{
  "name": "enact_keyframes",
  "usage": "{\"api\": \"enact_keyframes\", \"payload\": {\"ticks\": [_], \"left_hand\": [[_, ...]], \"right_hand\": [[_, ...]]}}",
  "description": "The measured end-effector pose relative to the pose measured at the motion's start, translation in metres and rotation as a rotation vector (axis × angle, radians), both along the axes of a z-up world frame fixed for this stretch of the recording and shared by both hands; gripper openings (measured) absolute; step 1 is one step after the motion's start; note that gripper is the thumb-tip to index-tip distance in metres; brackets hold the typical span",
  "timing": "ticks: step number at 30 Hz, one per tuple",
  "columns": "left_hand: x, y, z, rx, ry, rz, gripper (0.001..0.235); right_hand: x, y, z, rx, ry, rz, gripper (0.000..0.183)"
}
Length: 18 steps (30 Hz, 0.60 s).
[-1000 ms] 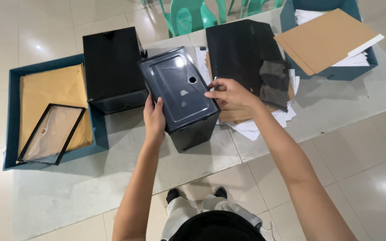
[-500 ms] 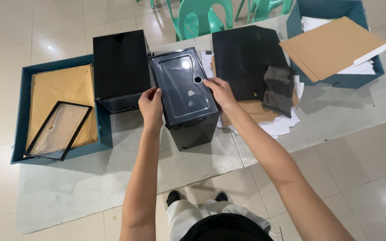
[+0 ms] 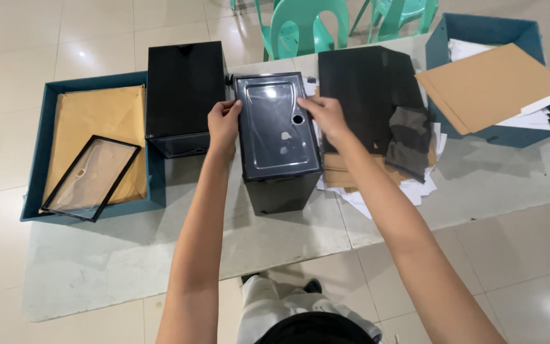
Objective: The person assembles a black electronic device by folding a black plastic casing and securing it with clips. They then wipe a transparent plastic cover with a cloth and place it onto the assembled casing, pressing it into place.
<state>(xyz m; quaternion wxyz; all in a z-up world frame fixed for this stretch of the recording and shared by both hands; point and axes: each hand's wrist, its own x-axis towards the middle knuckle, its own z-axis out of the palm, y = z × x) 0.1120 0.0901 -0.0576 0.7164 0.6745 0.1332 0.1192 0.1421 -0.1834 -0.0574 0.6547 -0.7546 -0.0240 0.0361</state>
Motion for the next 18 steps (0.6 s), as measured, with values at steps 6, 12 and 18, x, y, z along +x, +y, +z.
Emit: {"api": "enact_keyframes", "payload": {"ticks": [6, 12, 18], "left_hand": [[0.001, 0.027, 0.059, -0.085, 0.28, -0.273, 0.065], [0.021, 0.039, 0.022, -0.055, 0.066, -0.561, 0.081], [0.057, 0.018, -0.023, -0.126, -0.197, -0.301, 0.038]], "right_hand": [[0.051, -0.004, -0.041, 0.299, -0.13, 0.195, 0.06], [0.047, 0.003, -0.028, 0.315, -0.039, -0.006, 0.044], [0.035, 0.0, -0.028, 0.262, -0.1, -0.055, 0.043]]}}
